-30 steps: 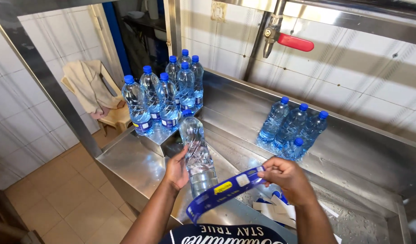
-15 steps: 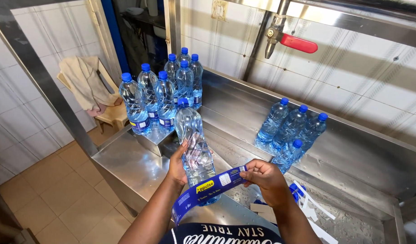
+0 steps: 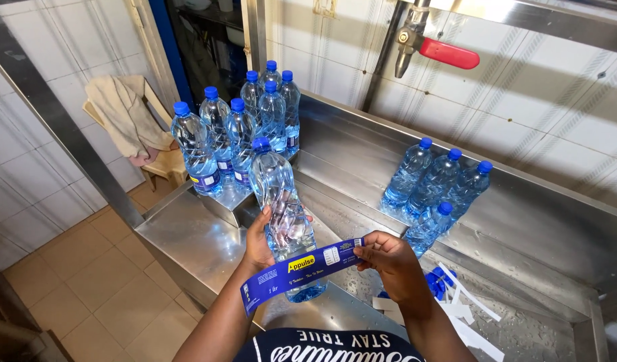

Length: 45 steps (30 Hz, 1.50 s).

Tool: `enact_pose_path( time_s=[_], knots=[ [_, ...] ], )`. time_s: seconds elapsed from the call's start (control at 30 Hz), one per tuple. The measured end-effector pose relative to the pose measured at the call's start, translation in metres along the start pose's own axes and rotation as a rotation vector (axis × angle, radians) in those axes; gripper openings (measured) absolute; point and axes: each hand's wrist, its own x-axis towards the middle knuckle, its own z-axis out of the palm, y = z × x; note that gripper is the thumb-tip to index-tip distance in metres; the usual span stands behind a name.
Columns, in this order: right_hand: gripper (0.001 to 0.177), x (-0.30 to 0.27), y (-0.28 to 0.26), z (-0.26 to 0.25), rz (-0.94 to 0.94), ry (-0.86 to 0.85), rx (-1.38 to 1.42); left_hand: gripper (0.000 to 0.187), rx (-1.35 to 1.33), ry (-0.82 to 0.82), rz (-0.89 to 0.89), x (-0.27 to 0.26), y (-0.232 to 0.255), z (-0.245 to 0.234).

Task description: Manually applying adhesive labels to plastic water bottles at a production workstation.

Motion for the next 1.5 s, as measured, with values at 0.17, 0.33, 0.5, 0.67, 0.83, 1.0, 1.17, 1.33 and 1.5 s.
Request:
enact_pose_path(
  time_s=[0.17,0.33,0.5,0.67,0.83,1.0,1.17,1.33,1.5],
  knots=[
    [0.03,-0.001,-0.002,0.004,-0.013,-0.021,-0.021,0.075,0.003,0.164,-0.019,-0.003,-0.002,0.013],
    [0.031,0.001,-0.002,0.006,-0.01,-0.028,-0.023,0.074,0.043,0.13,0.016,-0.002,-0.003,0.011],
    [0.033,0.002,-0.002,0.01,-0.002,-0.027,-0.029,0.072,0.028,0.074,0.041,-0.004,-0.001,0.009],
    [0.037,0.003,-0.002,0.012,0.012,-0.034,-0.037,0.073,0.054,0.045,0.058,-0.007,0.001,0.02],
    [0.037,0.008,0.002,0.016,0.03,-0.051,-0.015,0.079,0.037,-0.116,0.097,-0.005,0.005,0.038],
    [0.04,0.011,-0.006,0.037,0.088,-0.128,-0.062,0.084,0.005,-0.18,0.135,-0.008,0.006,0.053],
    [0.021,0.017,0.006,0.067,0.124,-0.244,0.223,0.106,0.164,-0.169,0.252,-0.003,0.001,0.03],
    [0.017,0.023,0.003,0.083,0.186,-0.382,0.214,0.113,0.189,-0.182,0.253,-0.012,0.007,0.04],
    [0.049,0.041,0.057,0.086,0.299,-0.49,0.123,0.088,0.017,-0.135,0.269,-0.017,0.017,0.058]
  ],
)
